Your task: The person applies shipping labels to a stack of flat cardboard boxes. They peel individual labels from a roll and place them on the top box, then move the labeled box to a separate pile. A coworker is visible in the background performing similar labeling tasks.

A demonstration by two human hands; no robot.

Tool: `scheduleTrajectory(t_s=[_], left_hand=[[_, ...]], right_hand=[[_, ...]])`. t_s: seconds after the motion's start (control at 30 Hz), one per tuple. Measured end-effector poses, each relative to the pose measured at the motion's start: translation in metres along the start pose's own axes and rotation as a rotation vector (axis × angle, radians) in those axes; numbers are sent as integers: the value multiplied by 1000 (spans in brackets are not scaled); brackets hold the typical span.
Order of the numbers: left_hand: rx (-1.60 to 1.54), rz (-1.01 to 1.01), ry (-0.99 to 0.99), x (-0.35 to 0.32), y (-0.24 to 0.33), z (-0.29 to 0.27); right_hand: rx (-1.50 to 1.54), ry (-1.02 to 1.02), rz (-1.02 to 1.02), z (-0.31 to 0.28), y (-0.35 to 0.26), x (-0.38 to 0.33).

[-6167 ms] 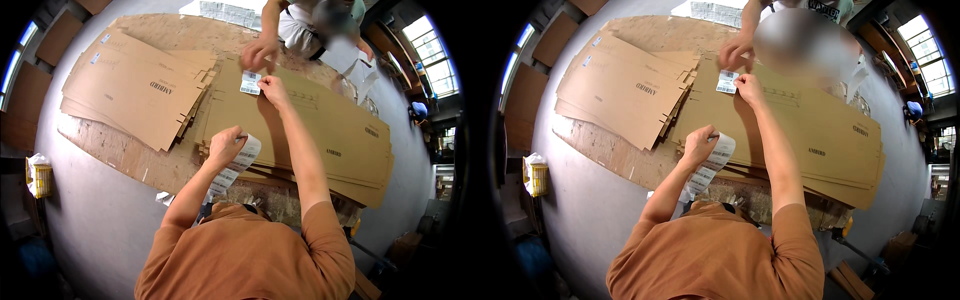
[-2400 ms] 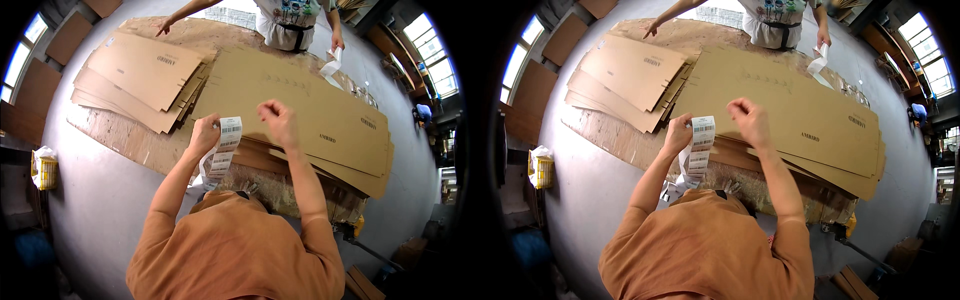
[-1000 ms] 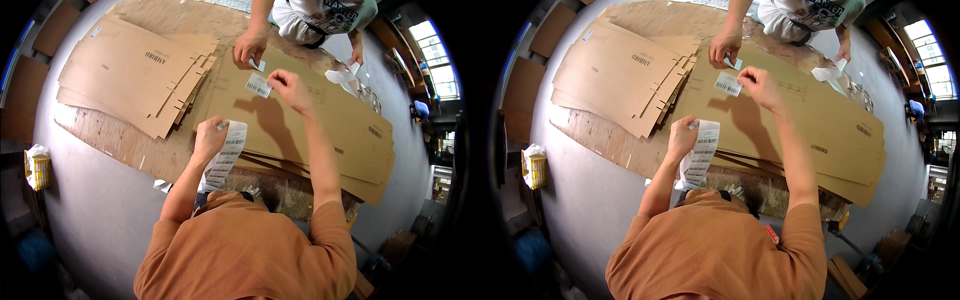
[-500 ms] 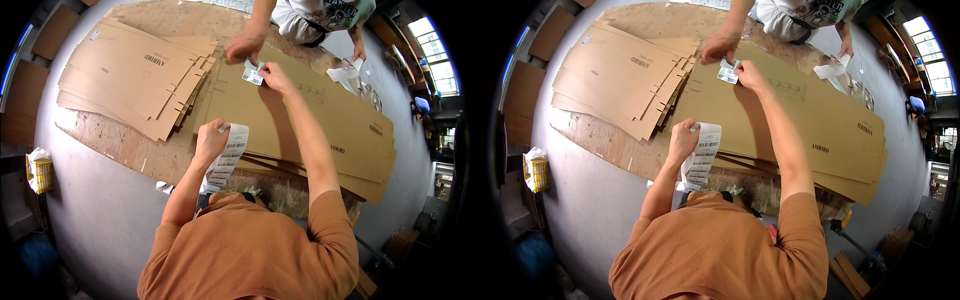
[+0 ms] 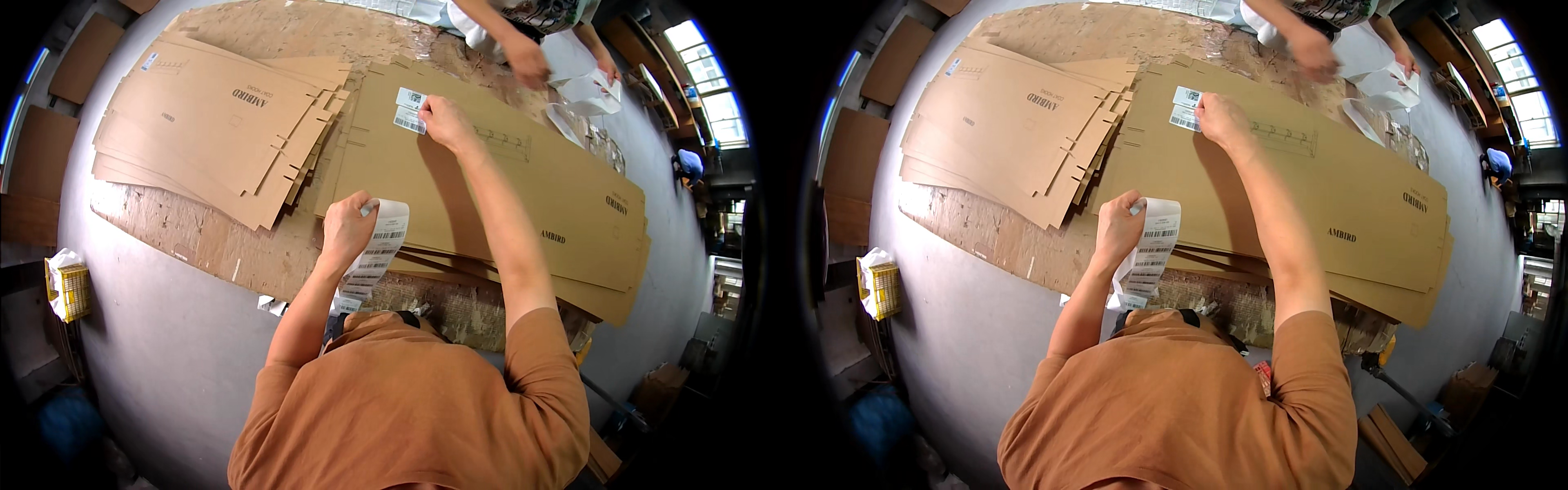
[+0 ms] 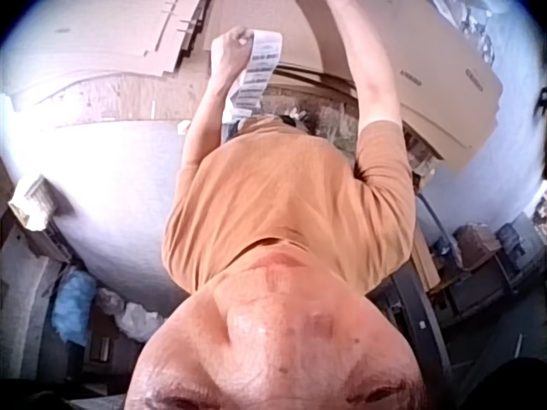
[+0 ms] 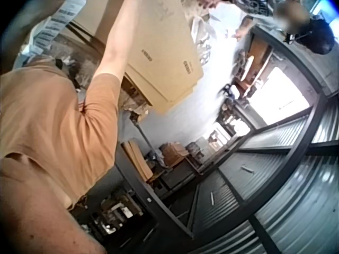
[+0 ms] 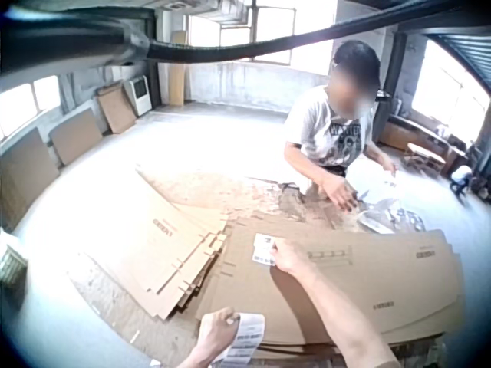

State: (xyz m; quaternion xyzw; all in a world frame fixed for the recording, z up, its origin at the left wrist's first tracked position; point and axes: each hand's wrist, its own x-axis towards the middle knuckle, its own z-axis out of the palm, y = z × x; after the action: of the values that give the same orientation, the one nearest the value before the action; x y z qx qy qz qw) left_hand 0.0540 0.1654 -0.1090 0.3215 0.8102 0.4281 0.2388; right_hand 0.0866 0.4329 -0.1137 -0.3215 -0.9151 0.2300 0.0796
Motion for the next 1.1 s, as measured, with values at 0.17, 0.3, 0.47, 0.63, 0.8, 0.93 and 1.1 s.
scheduleTrajectory(t_s=[0.17,0.3,0.47,0.63,0.8,0.93,1.1], left_hand=[[25,-19,-9,-2,2,0],[54,-8,5,-3,0,2],[77,106,98,-5,-11,15],[50,241,191,-2,-22,18],[111,151,226,-2,-20,21],[5,126,131,8,-22,26],[136,102,181,9,-25,25]], right_hand=[[-147,25,61,-2,-16,-7],[-282,179,30,-12,-24,-21],[-319,274,-339,34,-19,-58],[-235,298,4,-14,71,-116],[-202,402,819,-122,273,-235],[-446,357,1323,-218,367,-357],[-361,414,1317,-239,415,-408]])
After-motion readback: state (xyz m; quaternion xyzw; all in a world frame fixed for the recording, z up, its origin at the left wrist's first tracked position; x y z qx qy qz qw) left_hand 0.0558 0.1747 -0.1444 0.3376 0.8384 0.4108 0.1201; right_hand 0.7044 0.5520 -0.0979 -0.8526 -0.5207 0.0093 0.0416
